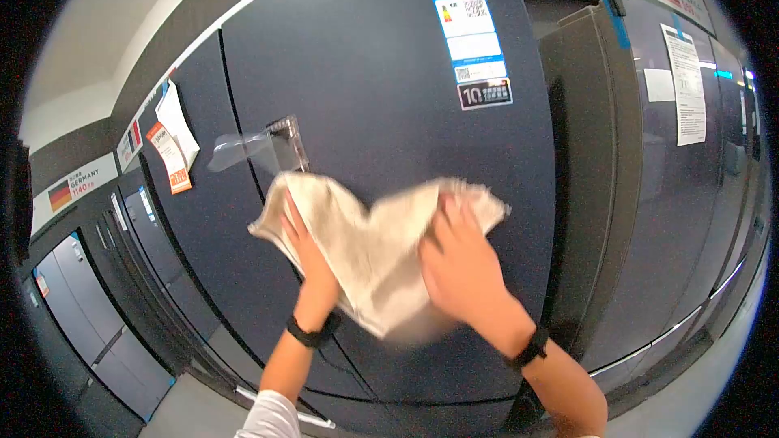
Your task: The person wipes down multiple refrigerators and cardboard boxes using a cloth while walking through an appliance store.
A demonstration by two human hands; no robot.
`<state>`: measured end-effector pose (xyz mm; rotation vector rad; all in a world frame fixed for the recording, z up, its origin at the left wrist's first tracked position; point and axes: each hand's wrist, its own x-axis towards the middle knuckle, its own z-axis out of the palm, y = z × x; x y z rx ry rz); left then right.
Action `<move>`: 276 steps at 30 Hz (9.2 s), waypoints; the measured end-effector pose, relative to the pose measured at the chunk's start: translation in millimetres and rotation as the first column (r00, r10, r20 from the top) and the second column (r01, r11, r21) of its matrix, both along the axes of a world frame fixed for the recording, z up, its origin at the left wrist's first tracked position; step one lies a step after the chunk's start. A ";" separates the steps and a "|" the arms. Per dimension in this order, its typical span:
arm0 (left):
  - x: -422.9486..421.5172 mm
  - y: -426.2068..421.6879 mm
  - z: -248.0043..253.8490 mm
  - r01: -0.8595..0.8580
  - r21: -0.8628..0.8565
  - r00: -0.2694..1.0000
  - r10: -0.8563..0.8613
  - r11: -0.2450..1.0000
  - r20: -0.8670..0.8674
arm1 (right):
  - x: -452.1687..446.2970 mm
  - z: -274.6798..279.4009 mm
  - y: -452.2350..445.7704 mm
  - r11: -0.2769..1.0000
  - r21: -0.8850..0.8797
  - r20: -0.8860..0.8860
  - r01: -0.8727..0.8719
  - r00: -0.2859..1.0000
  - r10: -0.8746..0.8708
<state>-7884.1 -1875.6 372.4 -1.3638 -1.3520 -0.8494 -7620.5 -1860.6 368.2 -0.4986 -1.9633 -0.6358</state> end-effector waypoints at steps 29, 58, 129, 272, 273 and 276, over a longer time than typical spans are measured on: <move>22.7 9.9 79.6 0.019 0.113 0.999 -0.016 0.993 -0.036 | -13.4 81.2 18.7 0.987 0.153 -0.215 0.055 0.976 -0.022; -38.0 -10.7 56.1 -0.021 0.033 0.989 0.026 0.999 -0.145 | 28.6 43.9 12.7 0.981 0.111 0.091 0.161 0.981 -0.172; -474.1 -156.7 -294.7 0.420 0.148 0.323 -0.300 0.895 0.897 | -596.8 -269.5 -156.9 0.817 -0.533 0.191 -0.219 0.910 0.369; -2401.7 -1358.6 92.3 -0.994 0.113 0.003 0.990 -0.013 0.144 | -2690.4 145.6 -1111.5 0.120 0.123 0.263 -0.985 0.149 0.953; -2399.8 -1360.6 74.7 -0.996 0.088 0.006 0.994 -0.004 0.113 | -2687.7 132.5 -1105.8 0.104 0.067 0.309 -0.992 0.120 0.944; -2391.8 -1378.4 58.7 -1.000 0.023 -0.018 1.000 -0.018 0.021 | -2692.0 121.5 -1081.7 0.176 -0.026 0.419 -0.984 0.149 0.896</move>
